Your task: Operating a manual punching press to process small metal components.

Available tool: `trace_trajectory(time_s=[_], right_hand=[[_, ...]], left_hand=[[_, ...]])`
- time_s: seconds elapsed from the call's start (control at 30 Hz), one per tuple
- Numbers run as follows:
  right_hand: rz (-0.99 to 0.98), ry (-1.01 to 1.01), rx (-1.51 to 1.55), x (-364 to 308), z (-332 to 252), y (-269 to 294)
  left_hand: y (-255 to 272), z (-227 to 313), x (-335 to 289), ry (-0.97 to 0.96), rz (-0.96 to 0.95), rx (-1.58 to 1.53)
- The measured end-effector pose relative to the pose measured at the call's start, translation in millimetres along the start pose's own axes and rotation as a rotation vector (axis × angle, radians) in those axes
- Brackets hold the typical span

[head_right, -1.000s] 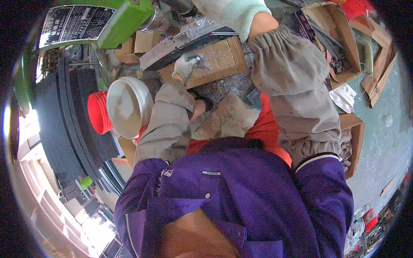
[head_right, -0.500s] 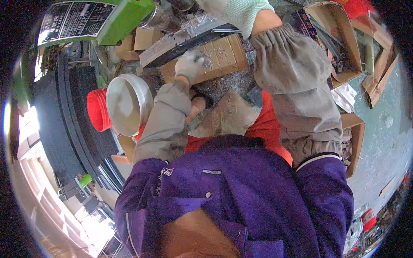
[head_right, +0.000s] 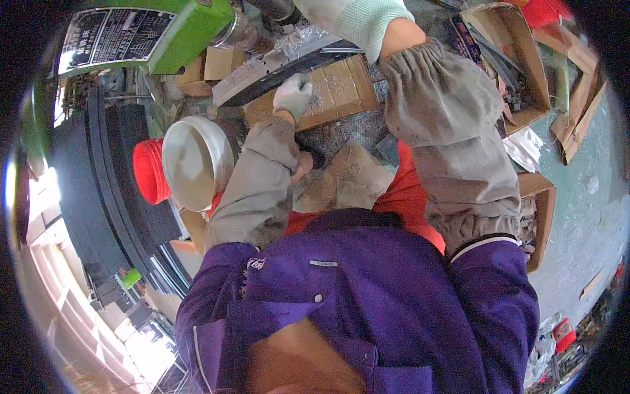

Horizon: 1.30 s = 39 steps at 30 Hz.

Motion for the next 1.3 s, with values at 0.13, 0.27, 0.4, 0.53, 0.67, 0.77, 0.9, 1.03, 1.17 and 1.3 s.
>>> trace_trajectory(time_s=[0.13,0.27,0.4,0.53,0.67,0.77,0.9,1.03,1.17,1.3], right_hand=[[0.043,0.036,-0.031,1,5,-3],[-0.003,0.01,0.002,-1,-2,0],[-0.008,0.024,-0.02,-1,-4,0],[0.009,0.024,-0.052,-1,1,-2],[-0.003,0.011,-0.025,-2,-4,0],[0.005,-0.005,-0.034,-3,-1,2],[0.014,0.029,-0.045,0,-2,-3],[0.015,0.012,-0.004,1,-5,-2],[0.028,0.023,-0.034,0,-1,-2],[0.014,-0.011,-0.033,-3,-9,-2]], left_hand=[[7,2,-7,-0.093,0.109,-0.181],[7,25,-13,-0.203,0.027,0.189],[-12,22,4,-0.163,-0.075,0.359],[-13,24,7,-0.185,-0.085,0.286],[29,33,-15,-0.346,0.163,-0.022],[21,16,-30,0.083,-0.187,-0.54],[15,11,-51,0.121,-0.341,-1.193],[26,53,-119,0.283,-0.571,-1.616],[23,94,-177,-0.319,-0.966,-1.079],[15,106,-223,-0.729,-1.265,-0.841]])
Point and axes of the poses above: each hand's wrist, its own x-axis towards the middle knuckle, its own y-axis out of the back of the hand, z = x × y, the point moved 8 cm from there along x, towards the middle knuckle, and after that the axes turned 2 degrees about z, right-handed, at the moved point
